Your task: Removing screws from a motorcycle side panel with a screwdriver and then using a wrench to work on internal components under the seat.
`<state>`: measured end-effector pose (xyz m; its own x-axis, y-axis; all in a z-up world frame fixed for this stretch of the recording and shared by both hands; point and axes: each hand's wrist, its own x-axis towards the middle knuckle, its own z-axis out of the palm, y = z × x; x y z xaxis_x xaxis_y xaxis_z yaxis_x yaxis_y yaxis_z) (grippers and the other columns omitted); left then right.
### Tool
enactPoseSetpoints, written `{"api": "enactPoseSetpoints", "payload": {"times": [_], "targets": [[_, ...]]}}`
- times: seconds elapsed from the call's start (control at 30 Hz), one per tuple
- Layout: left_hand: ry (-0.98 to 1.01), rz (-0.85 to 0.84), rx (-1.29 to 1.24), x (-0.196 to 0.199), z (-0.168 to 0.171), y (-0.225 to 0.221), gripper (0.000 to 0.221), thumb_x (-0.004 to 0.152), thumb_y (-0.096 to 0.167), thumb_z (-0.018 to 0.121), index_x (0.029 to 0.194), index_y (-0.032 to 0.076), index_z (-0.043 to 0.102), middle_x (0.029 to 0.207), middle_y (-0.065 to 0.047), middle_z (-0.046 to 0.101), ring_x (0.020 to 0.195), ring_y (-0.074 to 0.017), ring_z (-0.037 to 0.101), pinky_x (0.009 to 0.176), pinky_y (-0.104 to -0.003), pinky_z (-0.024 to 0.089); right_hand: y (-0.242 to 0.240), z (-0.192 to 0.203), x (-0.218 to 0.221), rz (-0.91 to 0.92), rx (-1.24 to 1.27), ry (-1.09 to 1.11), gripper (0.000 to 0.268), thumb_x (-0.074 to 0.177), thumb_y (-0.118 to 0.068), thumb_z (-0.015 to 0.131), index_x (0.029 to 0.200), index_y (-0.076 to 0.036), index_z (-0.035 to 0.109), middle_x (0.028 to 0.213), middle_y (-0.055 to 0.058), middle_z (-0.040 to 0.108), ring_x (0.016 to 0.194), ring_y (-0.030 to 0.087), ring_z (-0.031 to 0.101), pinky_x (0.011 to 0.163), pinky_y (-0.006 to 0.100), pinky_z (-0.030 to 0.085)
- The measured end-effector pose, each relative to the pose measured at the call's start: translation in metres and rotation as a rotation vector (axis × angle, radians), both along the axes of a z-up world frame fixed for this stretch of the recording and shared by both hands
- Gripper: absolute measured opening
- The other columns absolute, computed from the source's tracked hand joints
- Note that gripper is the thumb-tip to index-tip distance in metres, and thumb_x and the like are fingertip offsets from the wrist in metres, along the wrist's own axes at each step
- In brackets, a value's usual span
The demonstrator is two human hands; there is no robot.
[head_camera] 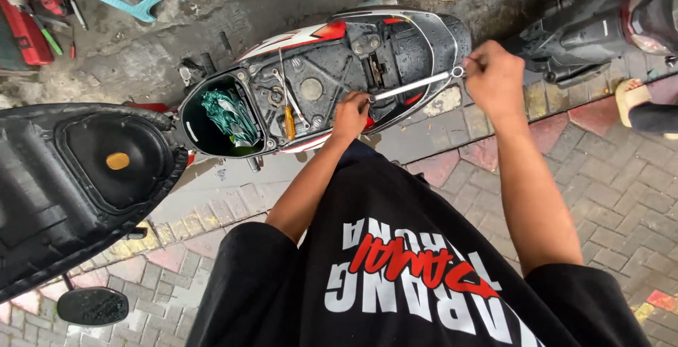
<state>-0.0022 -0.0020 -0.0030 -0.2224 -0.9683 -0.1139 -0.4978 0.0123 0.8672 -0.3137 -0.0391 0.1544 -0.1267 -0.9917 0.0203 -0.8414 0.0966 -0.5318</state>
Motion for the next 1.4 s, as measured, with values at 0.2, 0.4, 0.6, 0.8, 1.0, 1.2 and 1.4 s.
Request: {"api": "enactPoseSetpoints", "payload": {"times": [0.2,0.4,0.6,0.8,1.0,1.2,1.4], "targets": [[-0.007,-0.015,0.034,-0.002,0.019,-0.002,0.020,0.097,-0.001,0.064,0.116,-0.006,0.068,0.106,-0.016,0.067,0.098,-0.0365,0.072,0.081,-0.039,0.067,0.026,0.046,0.072,0.082,-0.124,0.228,0.048,0.085,-0.006,0.087,0.123,0.004,0.060,0.108,0.013,0.040,0.099,0.039,0.055,0.084,0.048,0.054],[-0.028,-0.055,0.053,-0.002,0.031,-0.004,0.021,0.097,-0.003,0.063,0.117,-0.009,0.065,0.110,-0.019,0.063,0.102,-0.0388,0.071,0.083,-0.042,0.068,0.031,-0.020,0.052,-0.065,-0.117,0.086,0.019,0.095,-0.001,0.073,0.107,0.004,0.059,0.093,0.017,0.051,0.074,0.042,0.067,0.059,0.046,0.058],[-0.054,-0.040,0.015,0.000,0.023,-0.003,0.022,0.095,0.001,0.069,0.116,-0.005,0.068,0.108,-0.016,0.065,0.100,-0.0333,0.072,0.080,-0.036,0.067,-0.028,-0.019,0.065,0.047,-0.008,0.206,0.014,0.095,-0.001,0.071,0.105,0.006,0.064,0.097,0.019,0.058,0.078,0.038,0.070,0.062,0.044,0.061],[0.028,0.071,-0.049,0.022,-0.007,0.017,0.027,0.096,0.005,0.067,0.122,0.001,0.072,0.126,-0.011,0.066,0.111,-0.0295,0.069,0.100,-0.040,0.058,-0.132,-0.053,0.160,0.361,-0.009,0.378,0.061,0.062,0.000,0.087,0.121,0.005,0.070,0.112,0.023,0.062,0.074,0.037,0.071,0.058,0.046,0.062],[-0.036,0.645,-0.320,0.123,0.096,0.023,0.027,0.088,-0.012,0.060,0.105,0.004,0.074,0.099,-0.021,0.070,0.093,-0.0418,0.068,0.085,-0.048,0.054,-0.086,-0.071,0.352,0.396,0.281,0.148,0.047,0.105,-0.048,0.045,0.101,-0.006,0.066,0.083,0.015,0.074,0.082,0.034,0.078,0.071,0.050,0.060],[0.016,0.960,-0.307,0.206,0.105,0.047,0.030,0.099,-0.010,0.047,0.110,0.009,0.069,0.108,-0.008,0.067,0.098,-0.0242,0.069,0.092,-0.041,0.057,0.118,-0.181,0.349,0.836,-0.064,0.419,0.025,0.097,-0.024,0.053,0.079,-0.012,0.065,0.074,0.014,0.064,0.060,0.023,0.067,0.054,0.030,0.049],[0.045,0.557,-0.216,0.144,0.063,0.027,0.027,0.092,-0.007,0.061,0.108,0.012,0.074,0.095,-0.008,0.067,0.085,-0.0257,0.070,0.081,-0.037,0.057,0.197,-0.194,0.253,0.877,-0.122,0.446,0.016,0.090,-0.018,0.059,0.079,-0.008,0.065,0.085,0.015,0.056,0.067,0.031,0.058,0.042,0.039,0.045]]}}
